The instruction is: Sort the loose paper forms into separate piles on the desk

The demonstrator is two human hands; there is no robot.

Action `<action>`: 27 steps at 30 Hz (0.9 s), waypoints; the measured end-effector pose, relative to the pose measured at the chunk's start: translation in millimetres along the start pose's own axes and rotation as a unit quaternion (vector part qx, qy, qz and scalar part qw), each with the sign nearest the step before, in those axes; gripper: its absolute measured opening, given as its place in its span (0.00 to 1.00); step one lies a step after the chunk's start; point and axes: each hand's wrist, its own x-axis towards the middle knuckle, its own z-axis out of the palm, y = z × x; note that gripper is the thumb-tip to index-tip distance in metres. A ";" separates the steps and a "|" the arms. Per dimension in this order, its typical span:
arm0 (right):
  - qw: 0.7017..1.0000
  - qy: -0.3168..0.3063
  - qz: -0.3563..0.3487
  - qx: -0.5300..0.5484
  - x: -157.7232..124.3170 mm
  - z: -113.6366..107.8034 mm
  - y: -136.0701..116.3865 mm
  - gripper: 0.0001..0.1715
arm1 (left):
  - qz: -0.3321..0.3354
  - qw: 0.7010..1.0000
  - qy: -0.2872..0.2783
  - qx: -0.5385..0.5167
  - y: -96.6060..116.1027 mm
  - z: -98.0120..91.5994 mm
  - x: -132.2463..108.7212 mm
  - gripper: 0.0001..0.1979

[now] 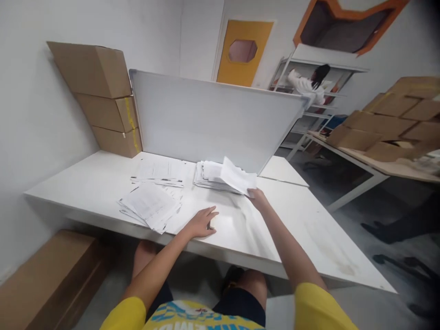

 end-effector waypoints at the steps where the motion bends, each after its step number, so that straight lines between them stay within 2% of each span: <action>1: 1.000 -0.009 0.017 -0.025 16.2 10.7 1.9 0.17 | -0.001 1.000 0.000 -0.002 -0.8 0.7 0.5 0.39; 4: 0.993 -0.014 0.043 -0.111 53.8 37.4 6.7 0.21 | 0.000 1.000 0.001 -0.011 -1.9 4.6 0.2 0.40; 7: 0.984 0.011 0.011 -0.175 66.4 55.2 13.5 0.30 | -0.001 1.000 0.012 -0.021 -3.0 8.7 -1.5 0.41; 10: 0.975 0.053 -0.045 -0.213 49.6 68.0 29.3 0.38 | -0.004 0.999 0.021 -0.032 -4.6 10.7 -2.4 0.42; 12: 0.965 0.089 -0.103 -0.223 25.9 76.5 45.8 0.36 | -0.008 0.999 0.023 -0.036 -4.6 10.4 -2.6 0.42; 13: 0.957 0.105 -0.154 -0.221 12.8 80.9 54.6 0.32 | -0.009 0.999 0.022 -0.037 -4.1 9.9 -2.6 0.42; 15: 0.953 0.072 -0.221 -0.195 -10.4 89.4 69.4 0.26 | -0.008 0.999 0.019 -0.039 -2.7 8.2 -2.6 0.43; 18: 0.954 -0.016 -0.243 -0.174 -25.7 100.2 79.4 0.24 | -0.005 0.999 0.017 -0.045 -0.7 6.3 -1.8 0.43; 21: 0.954 -0.047 -0.240 -0.176 -14.8 109.0 81.8 0.24 | -0.002 0.999 0.014 -0.052 -1.0 6.9 -1.1 0.43; 27: 0.957 -0.074 -0.227 -0.166 27.8 123.4 98.2 0.30 | -0.004 0.998 0.019 -0.057 -4.2 11.5 -2.6 0.44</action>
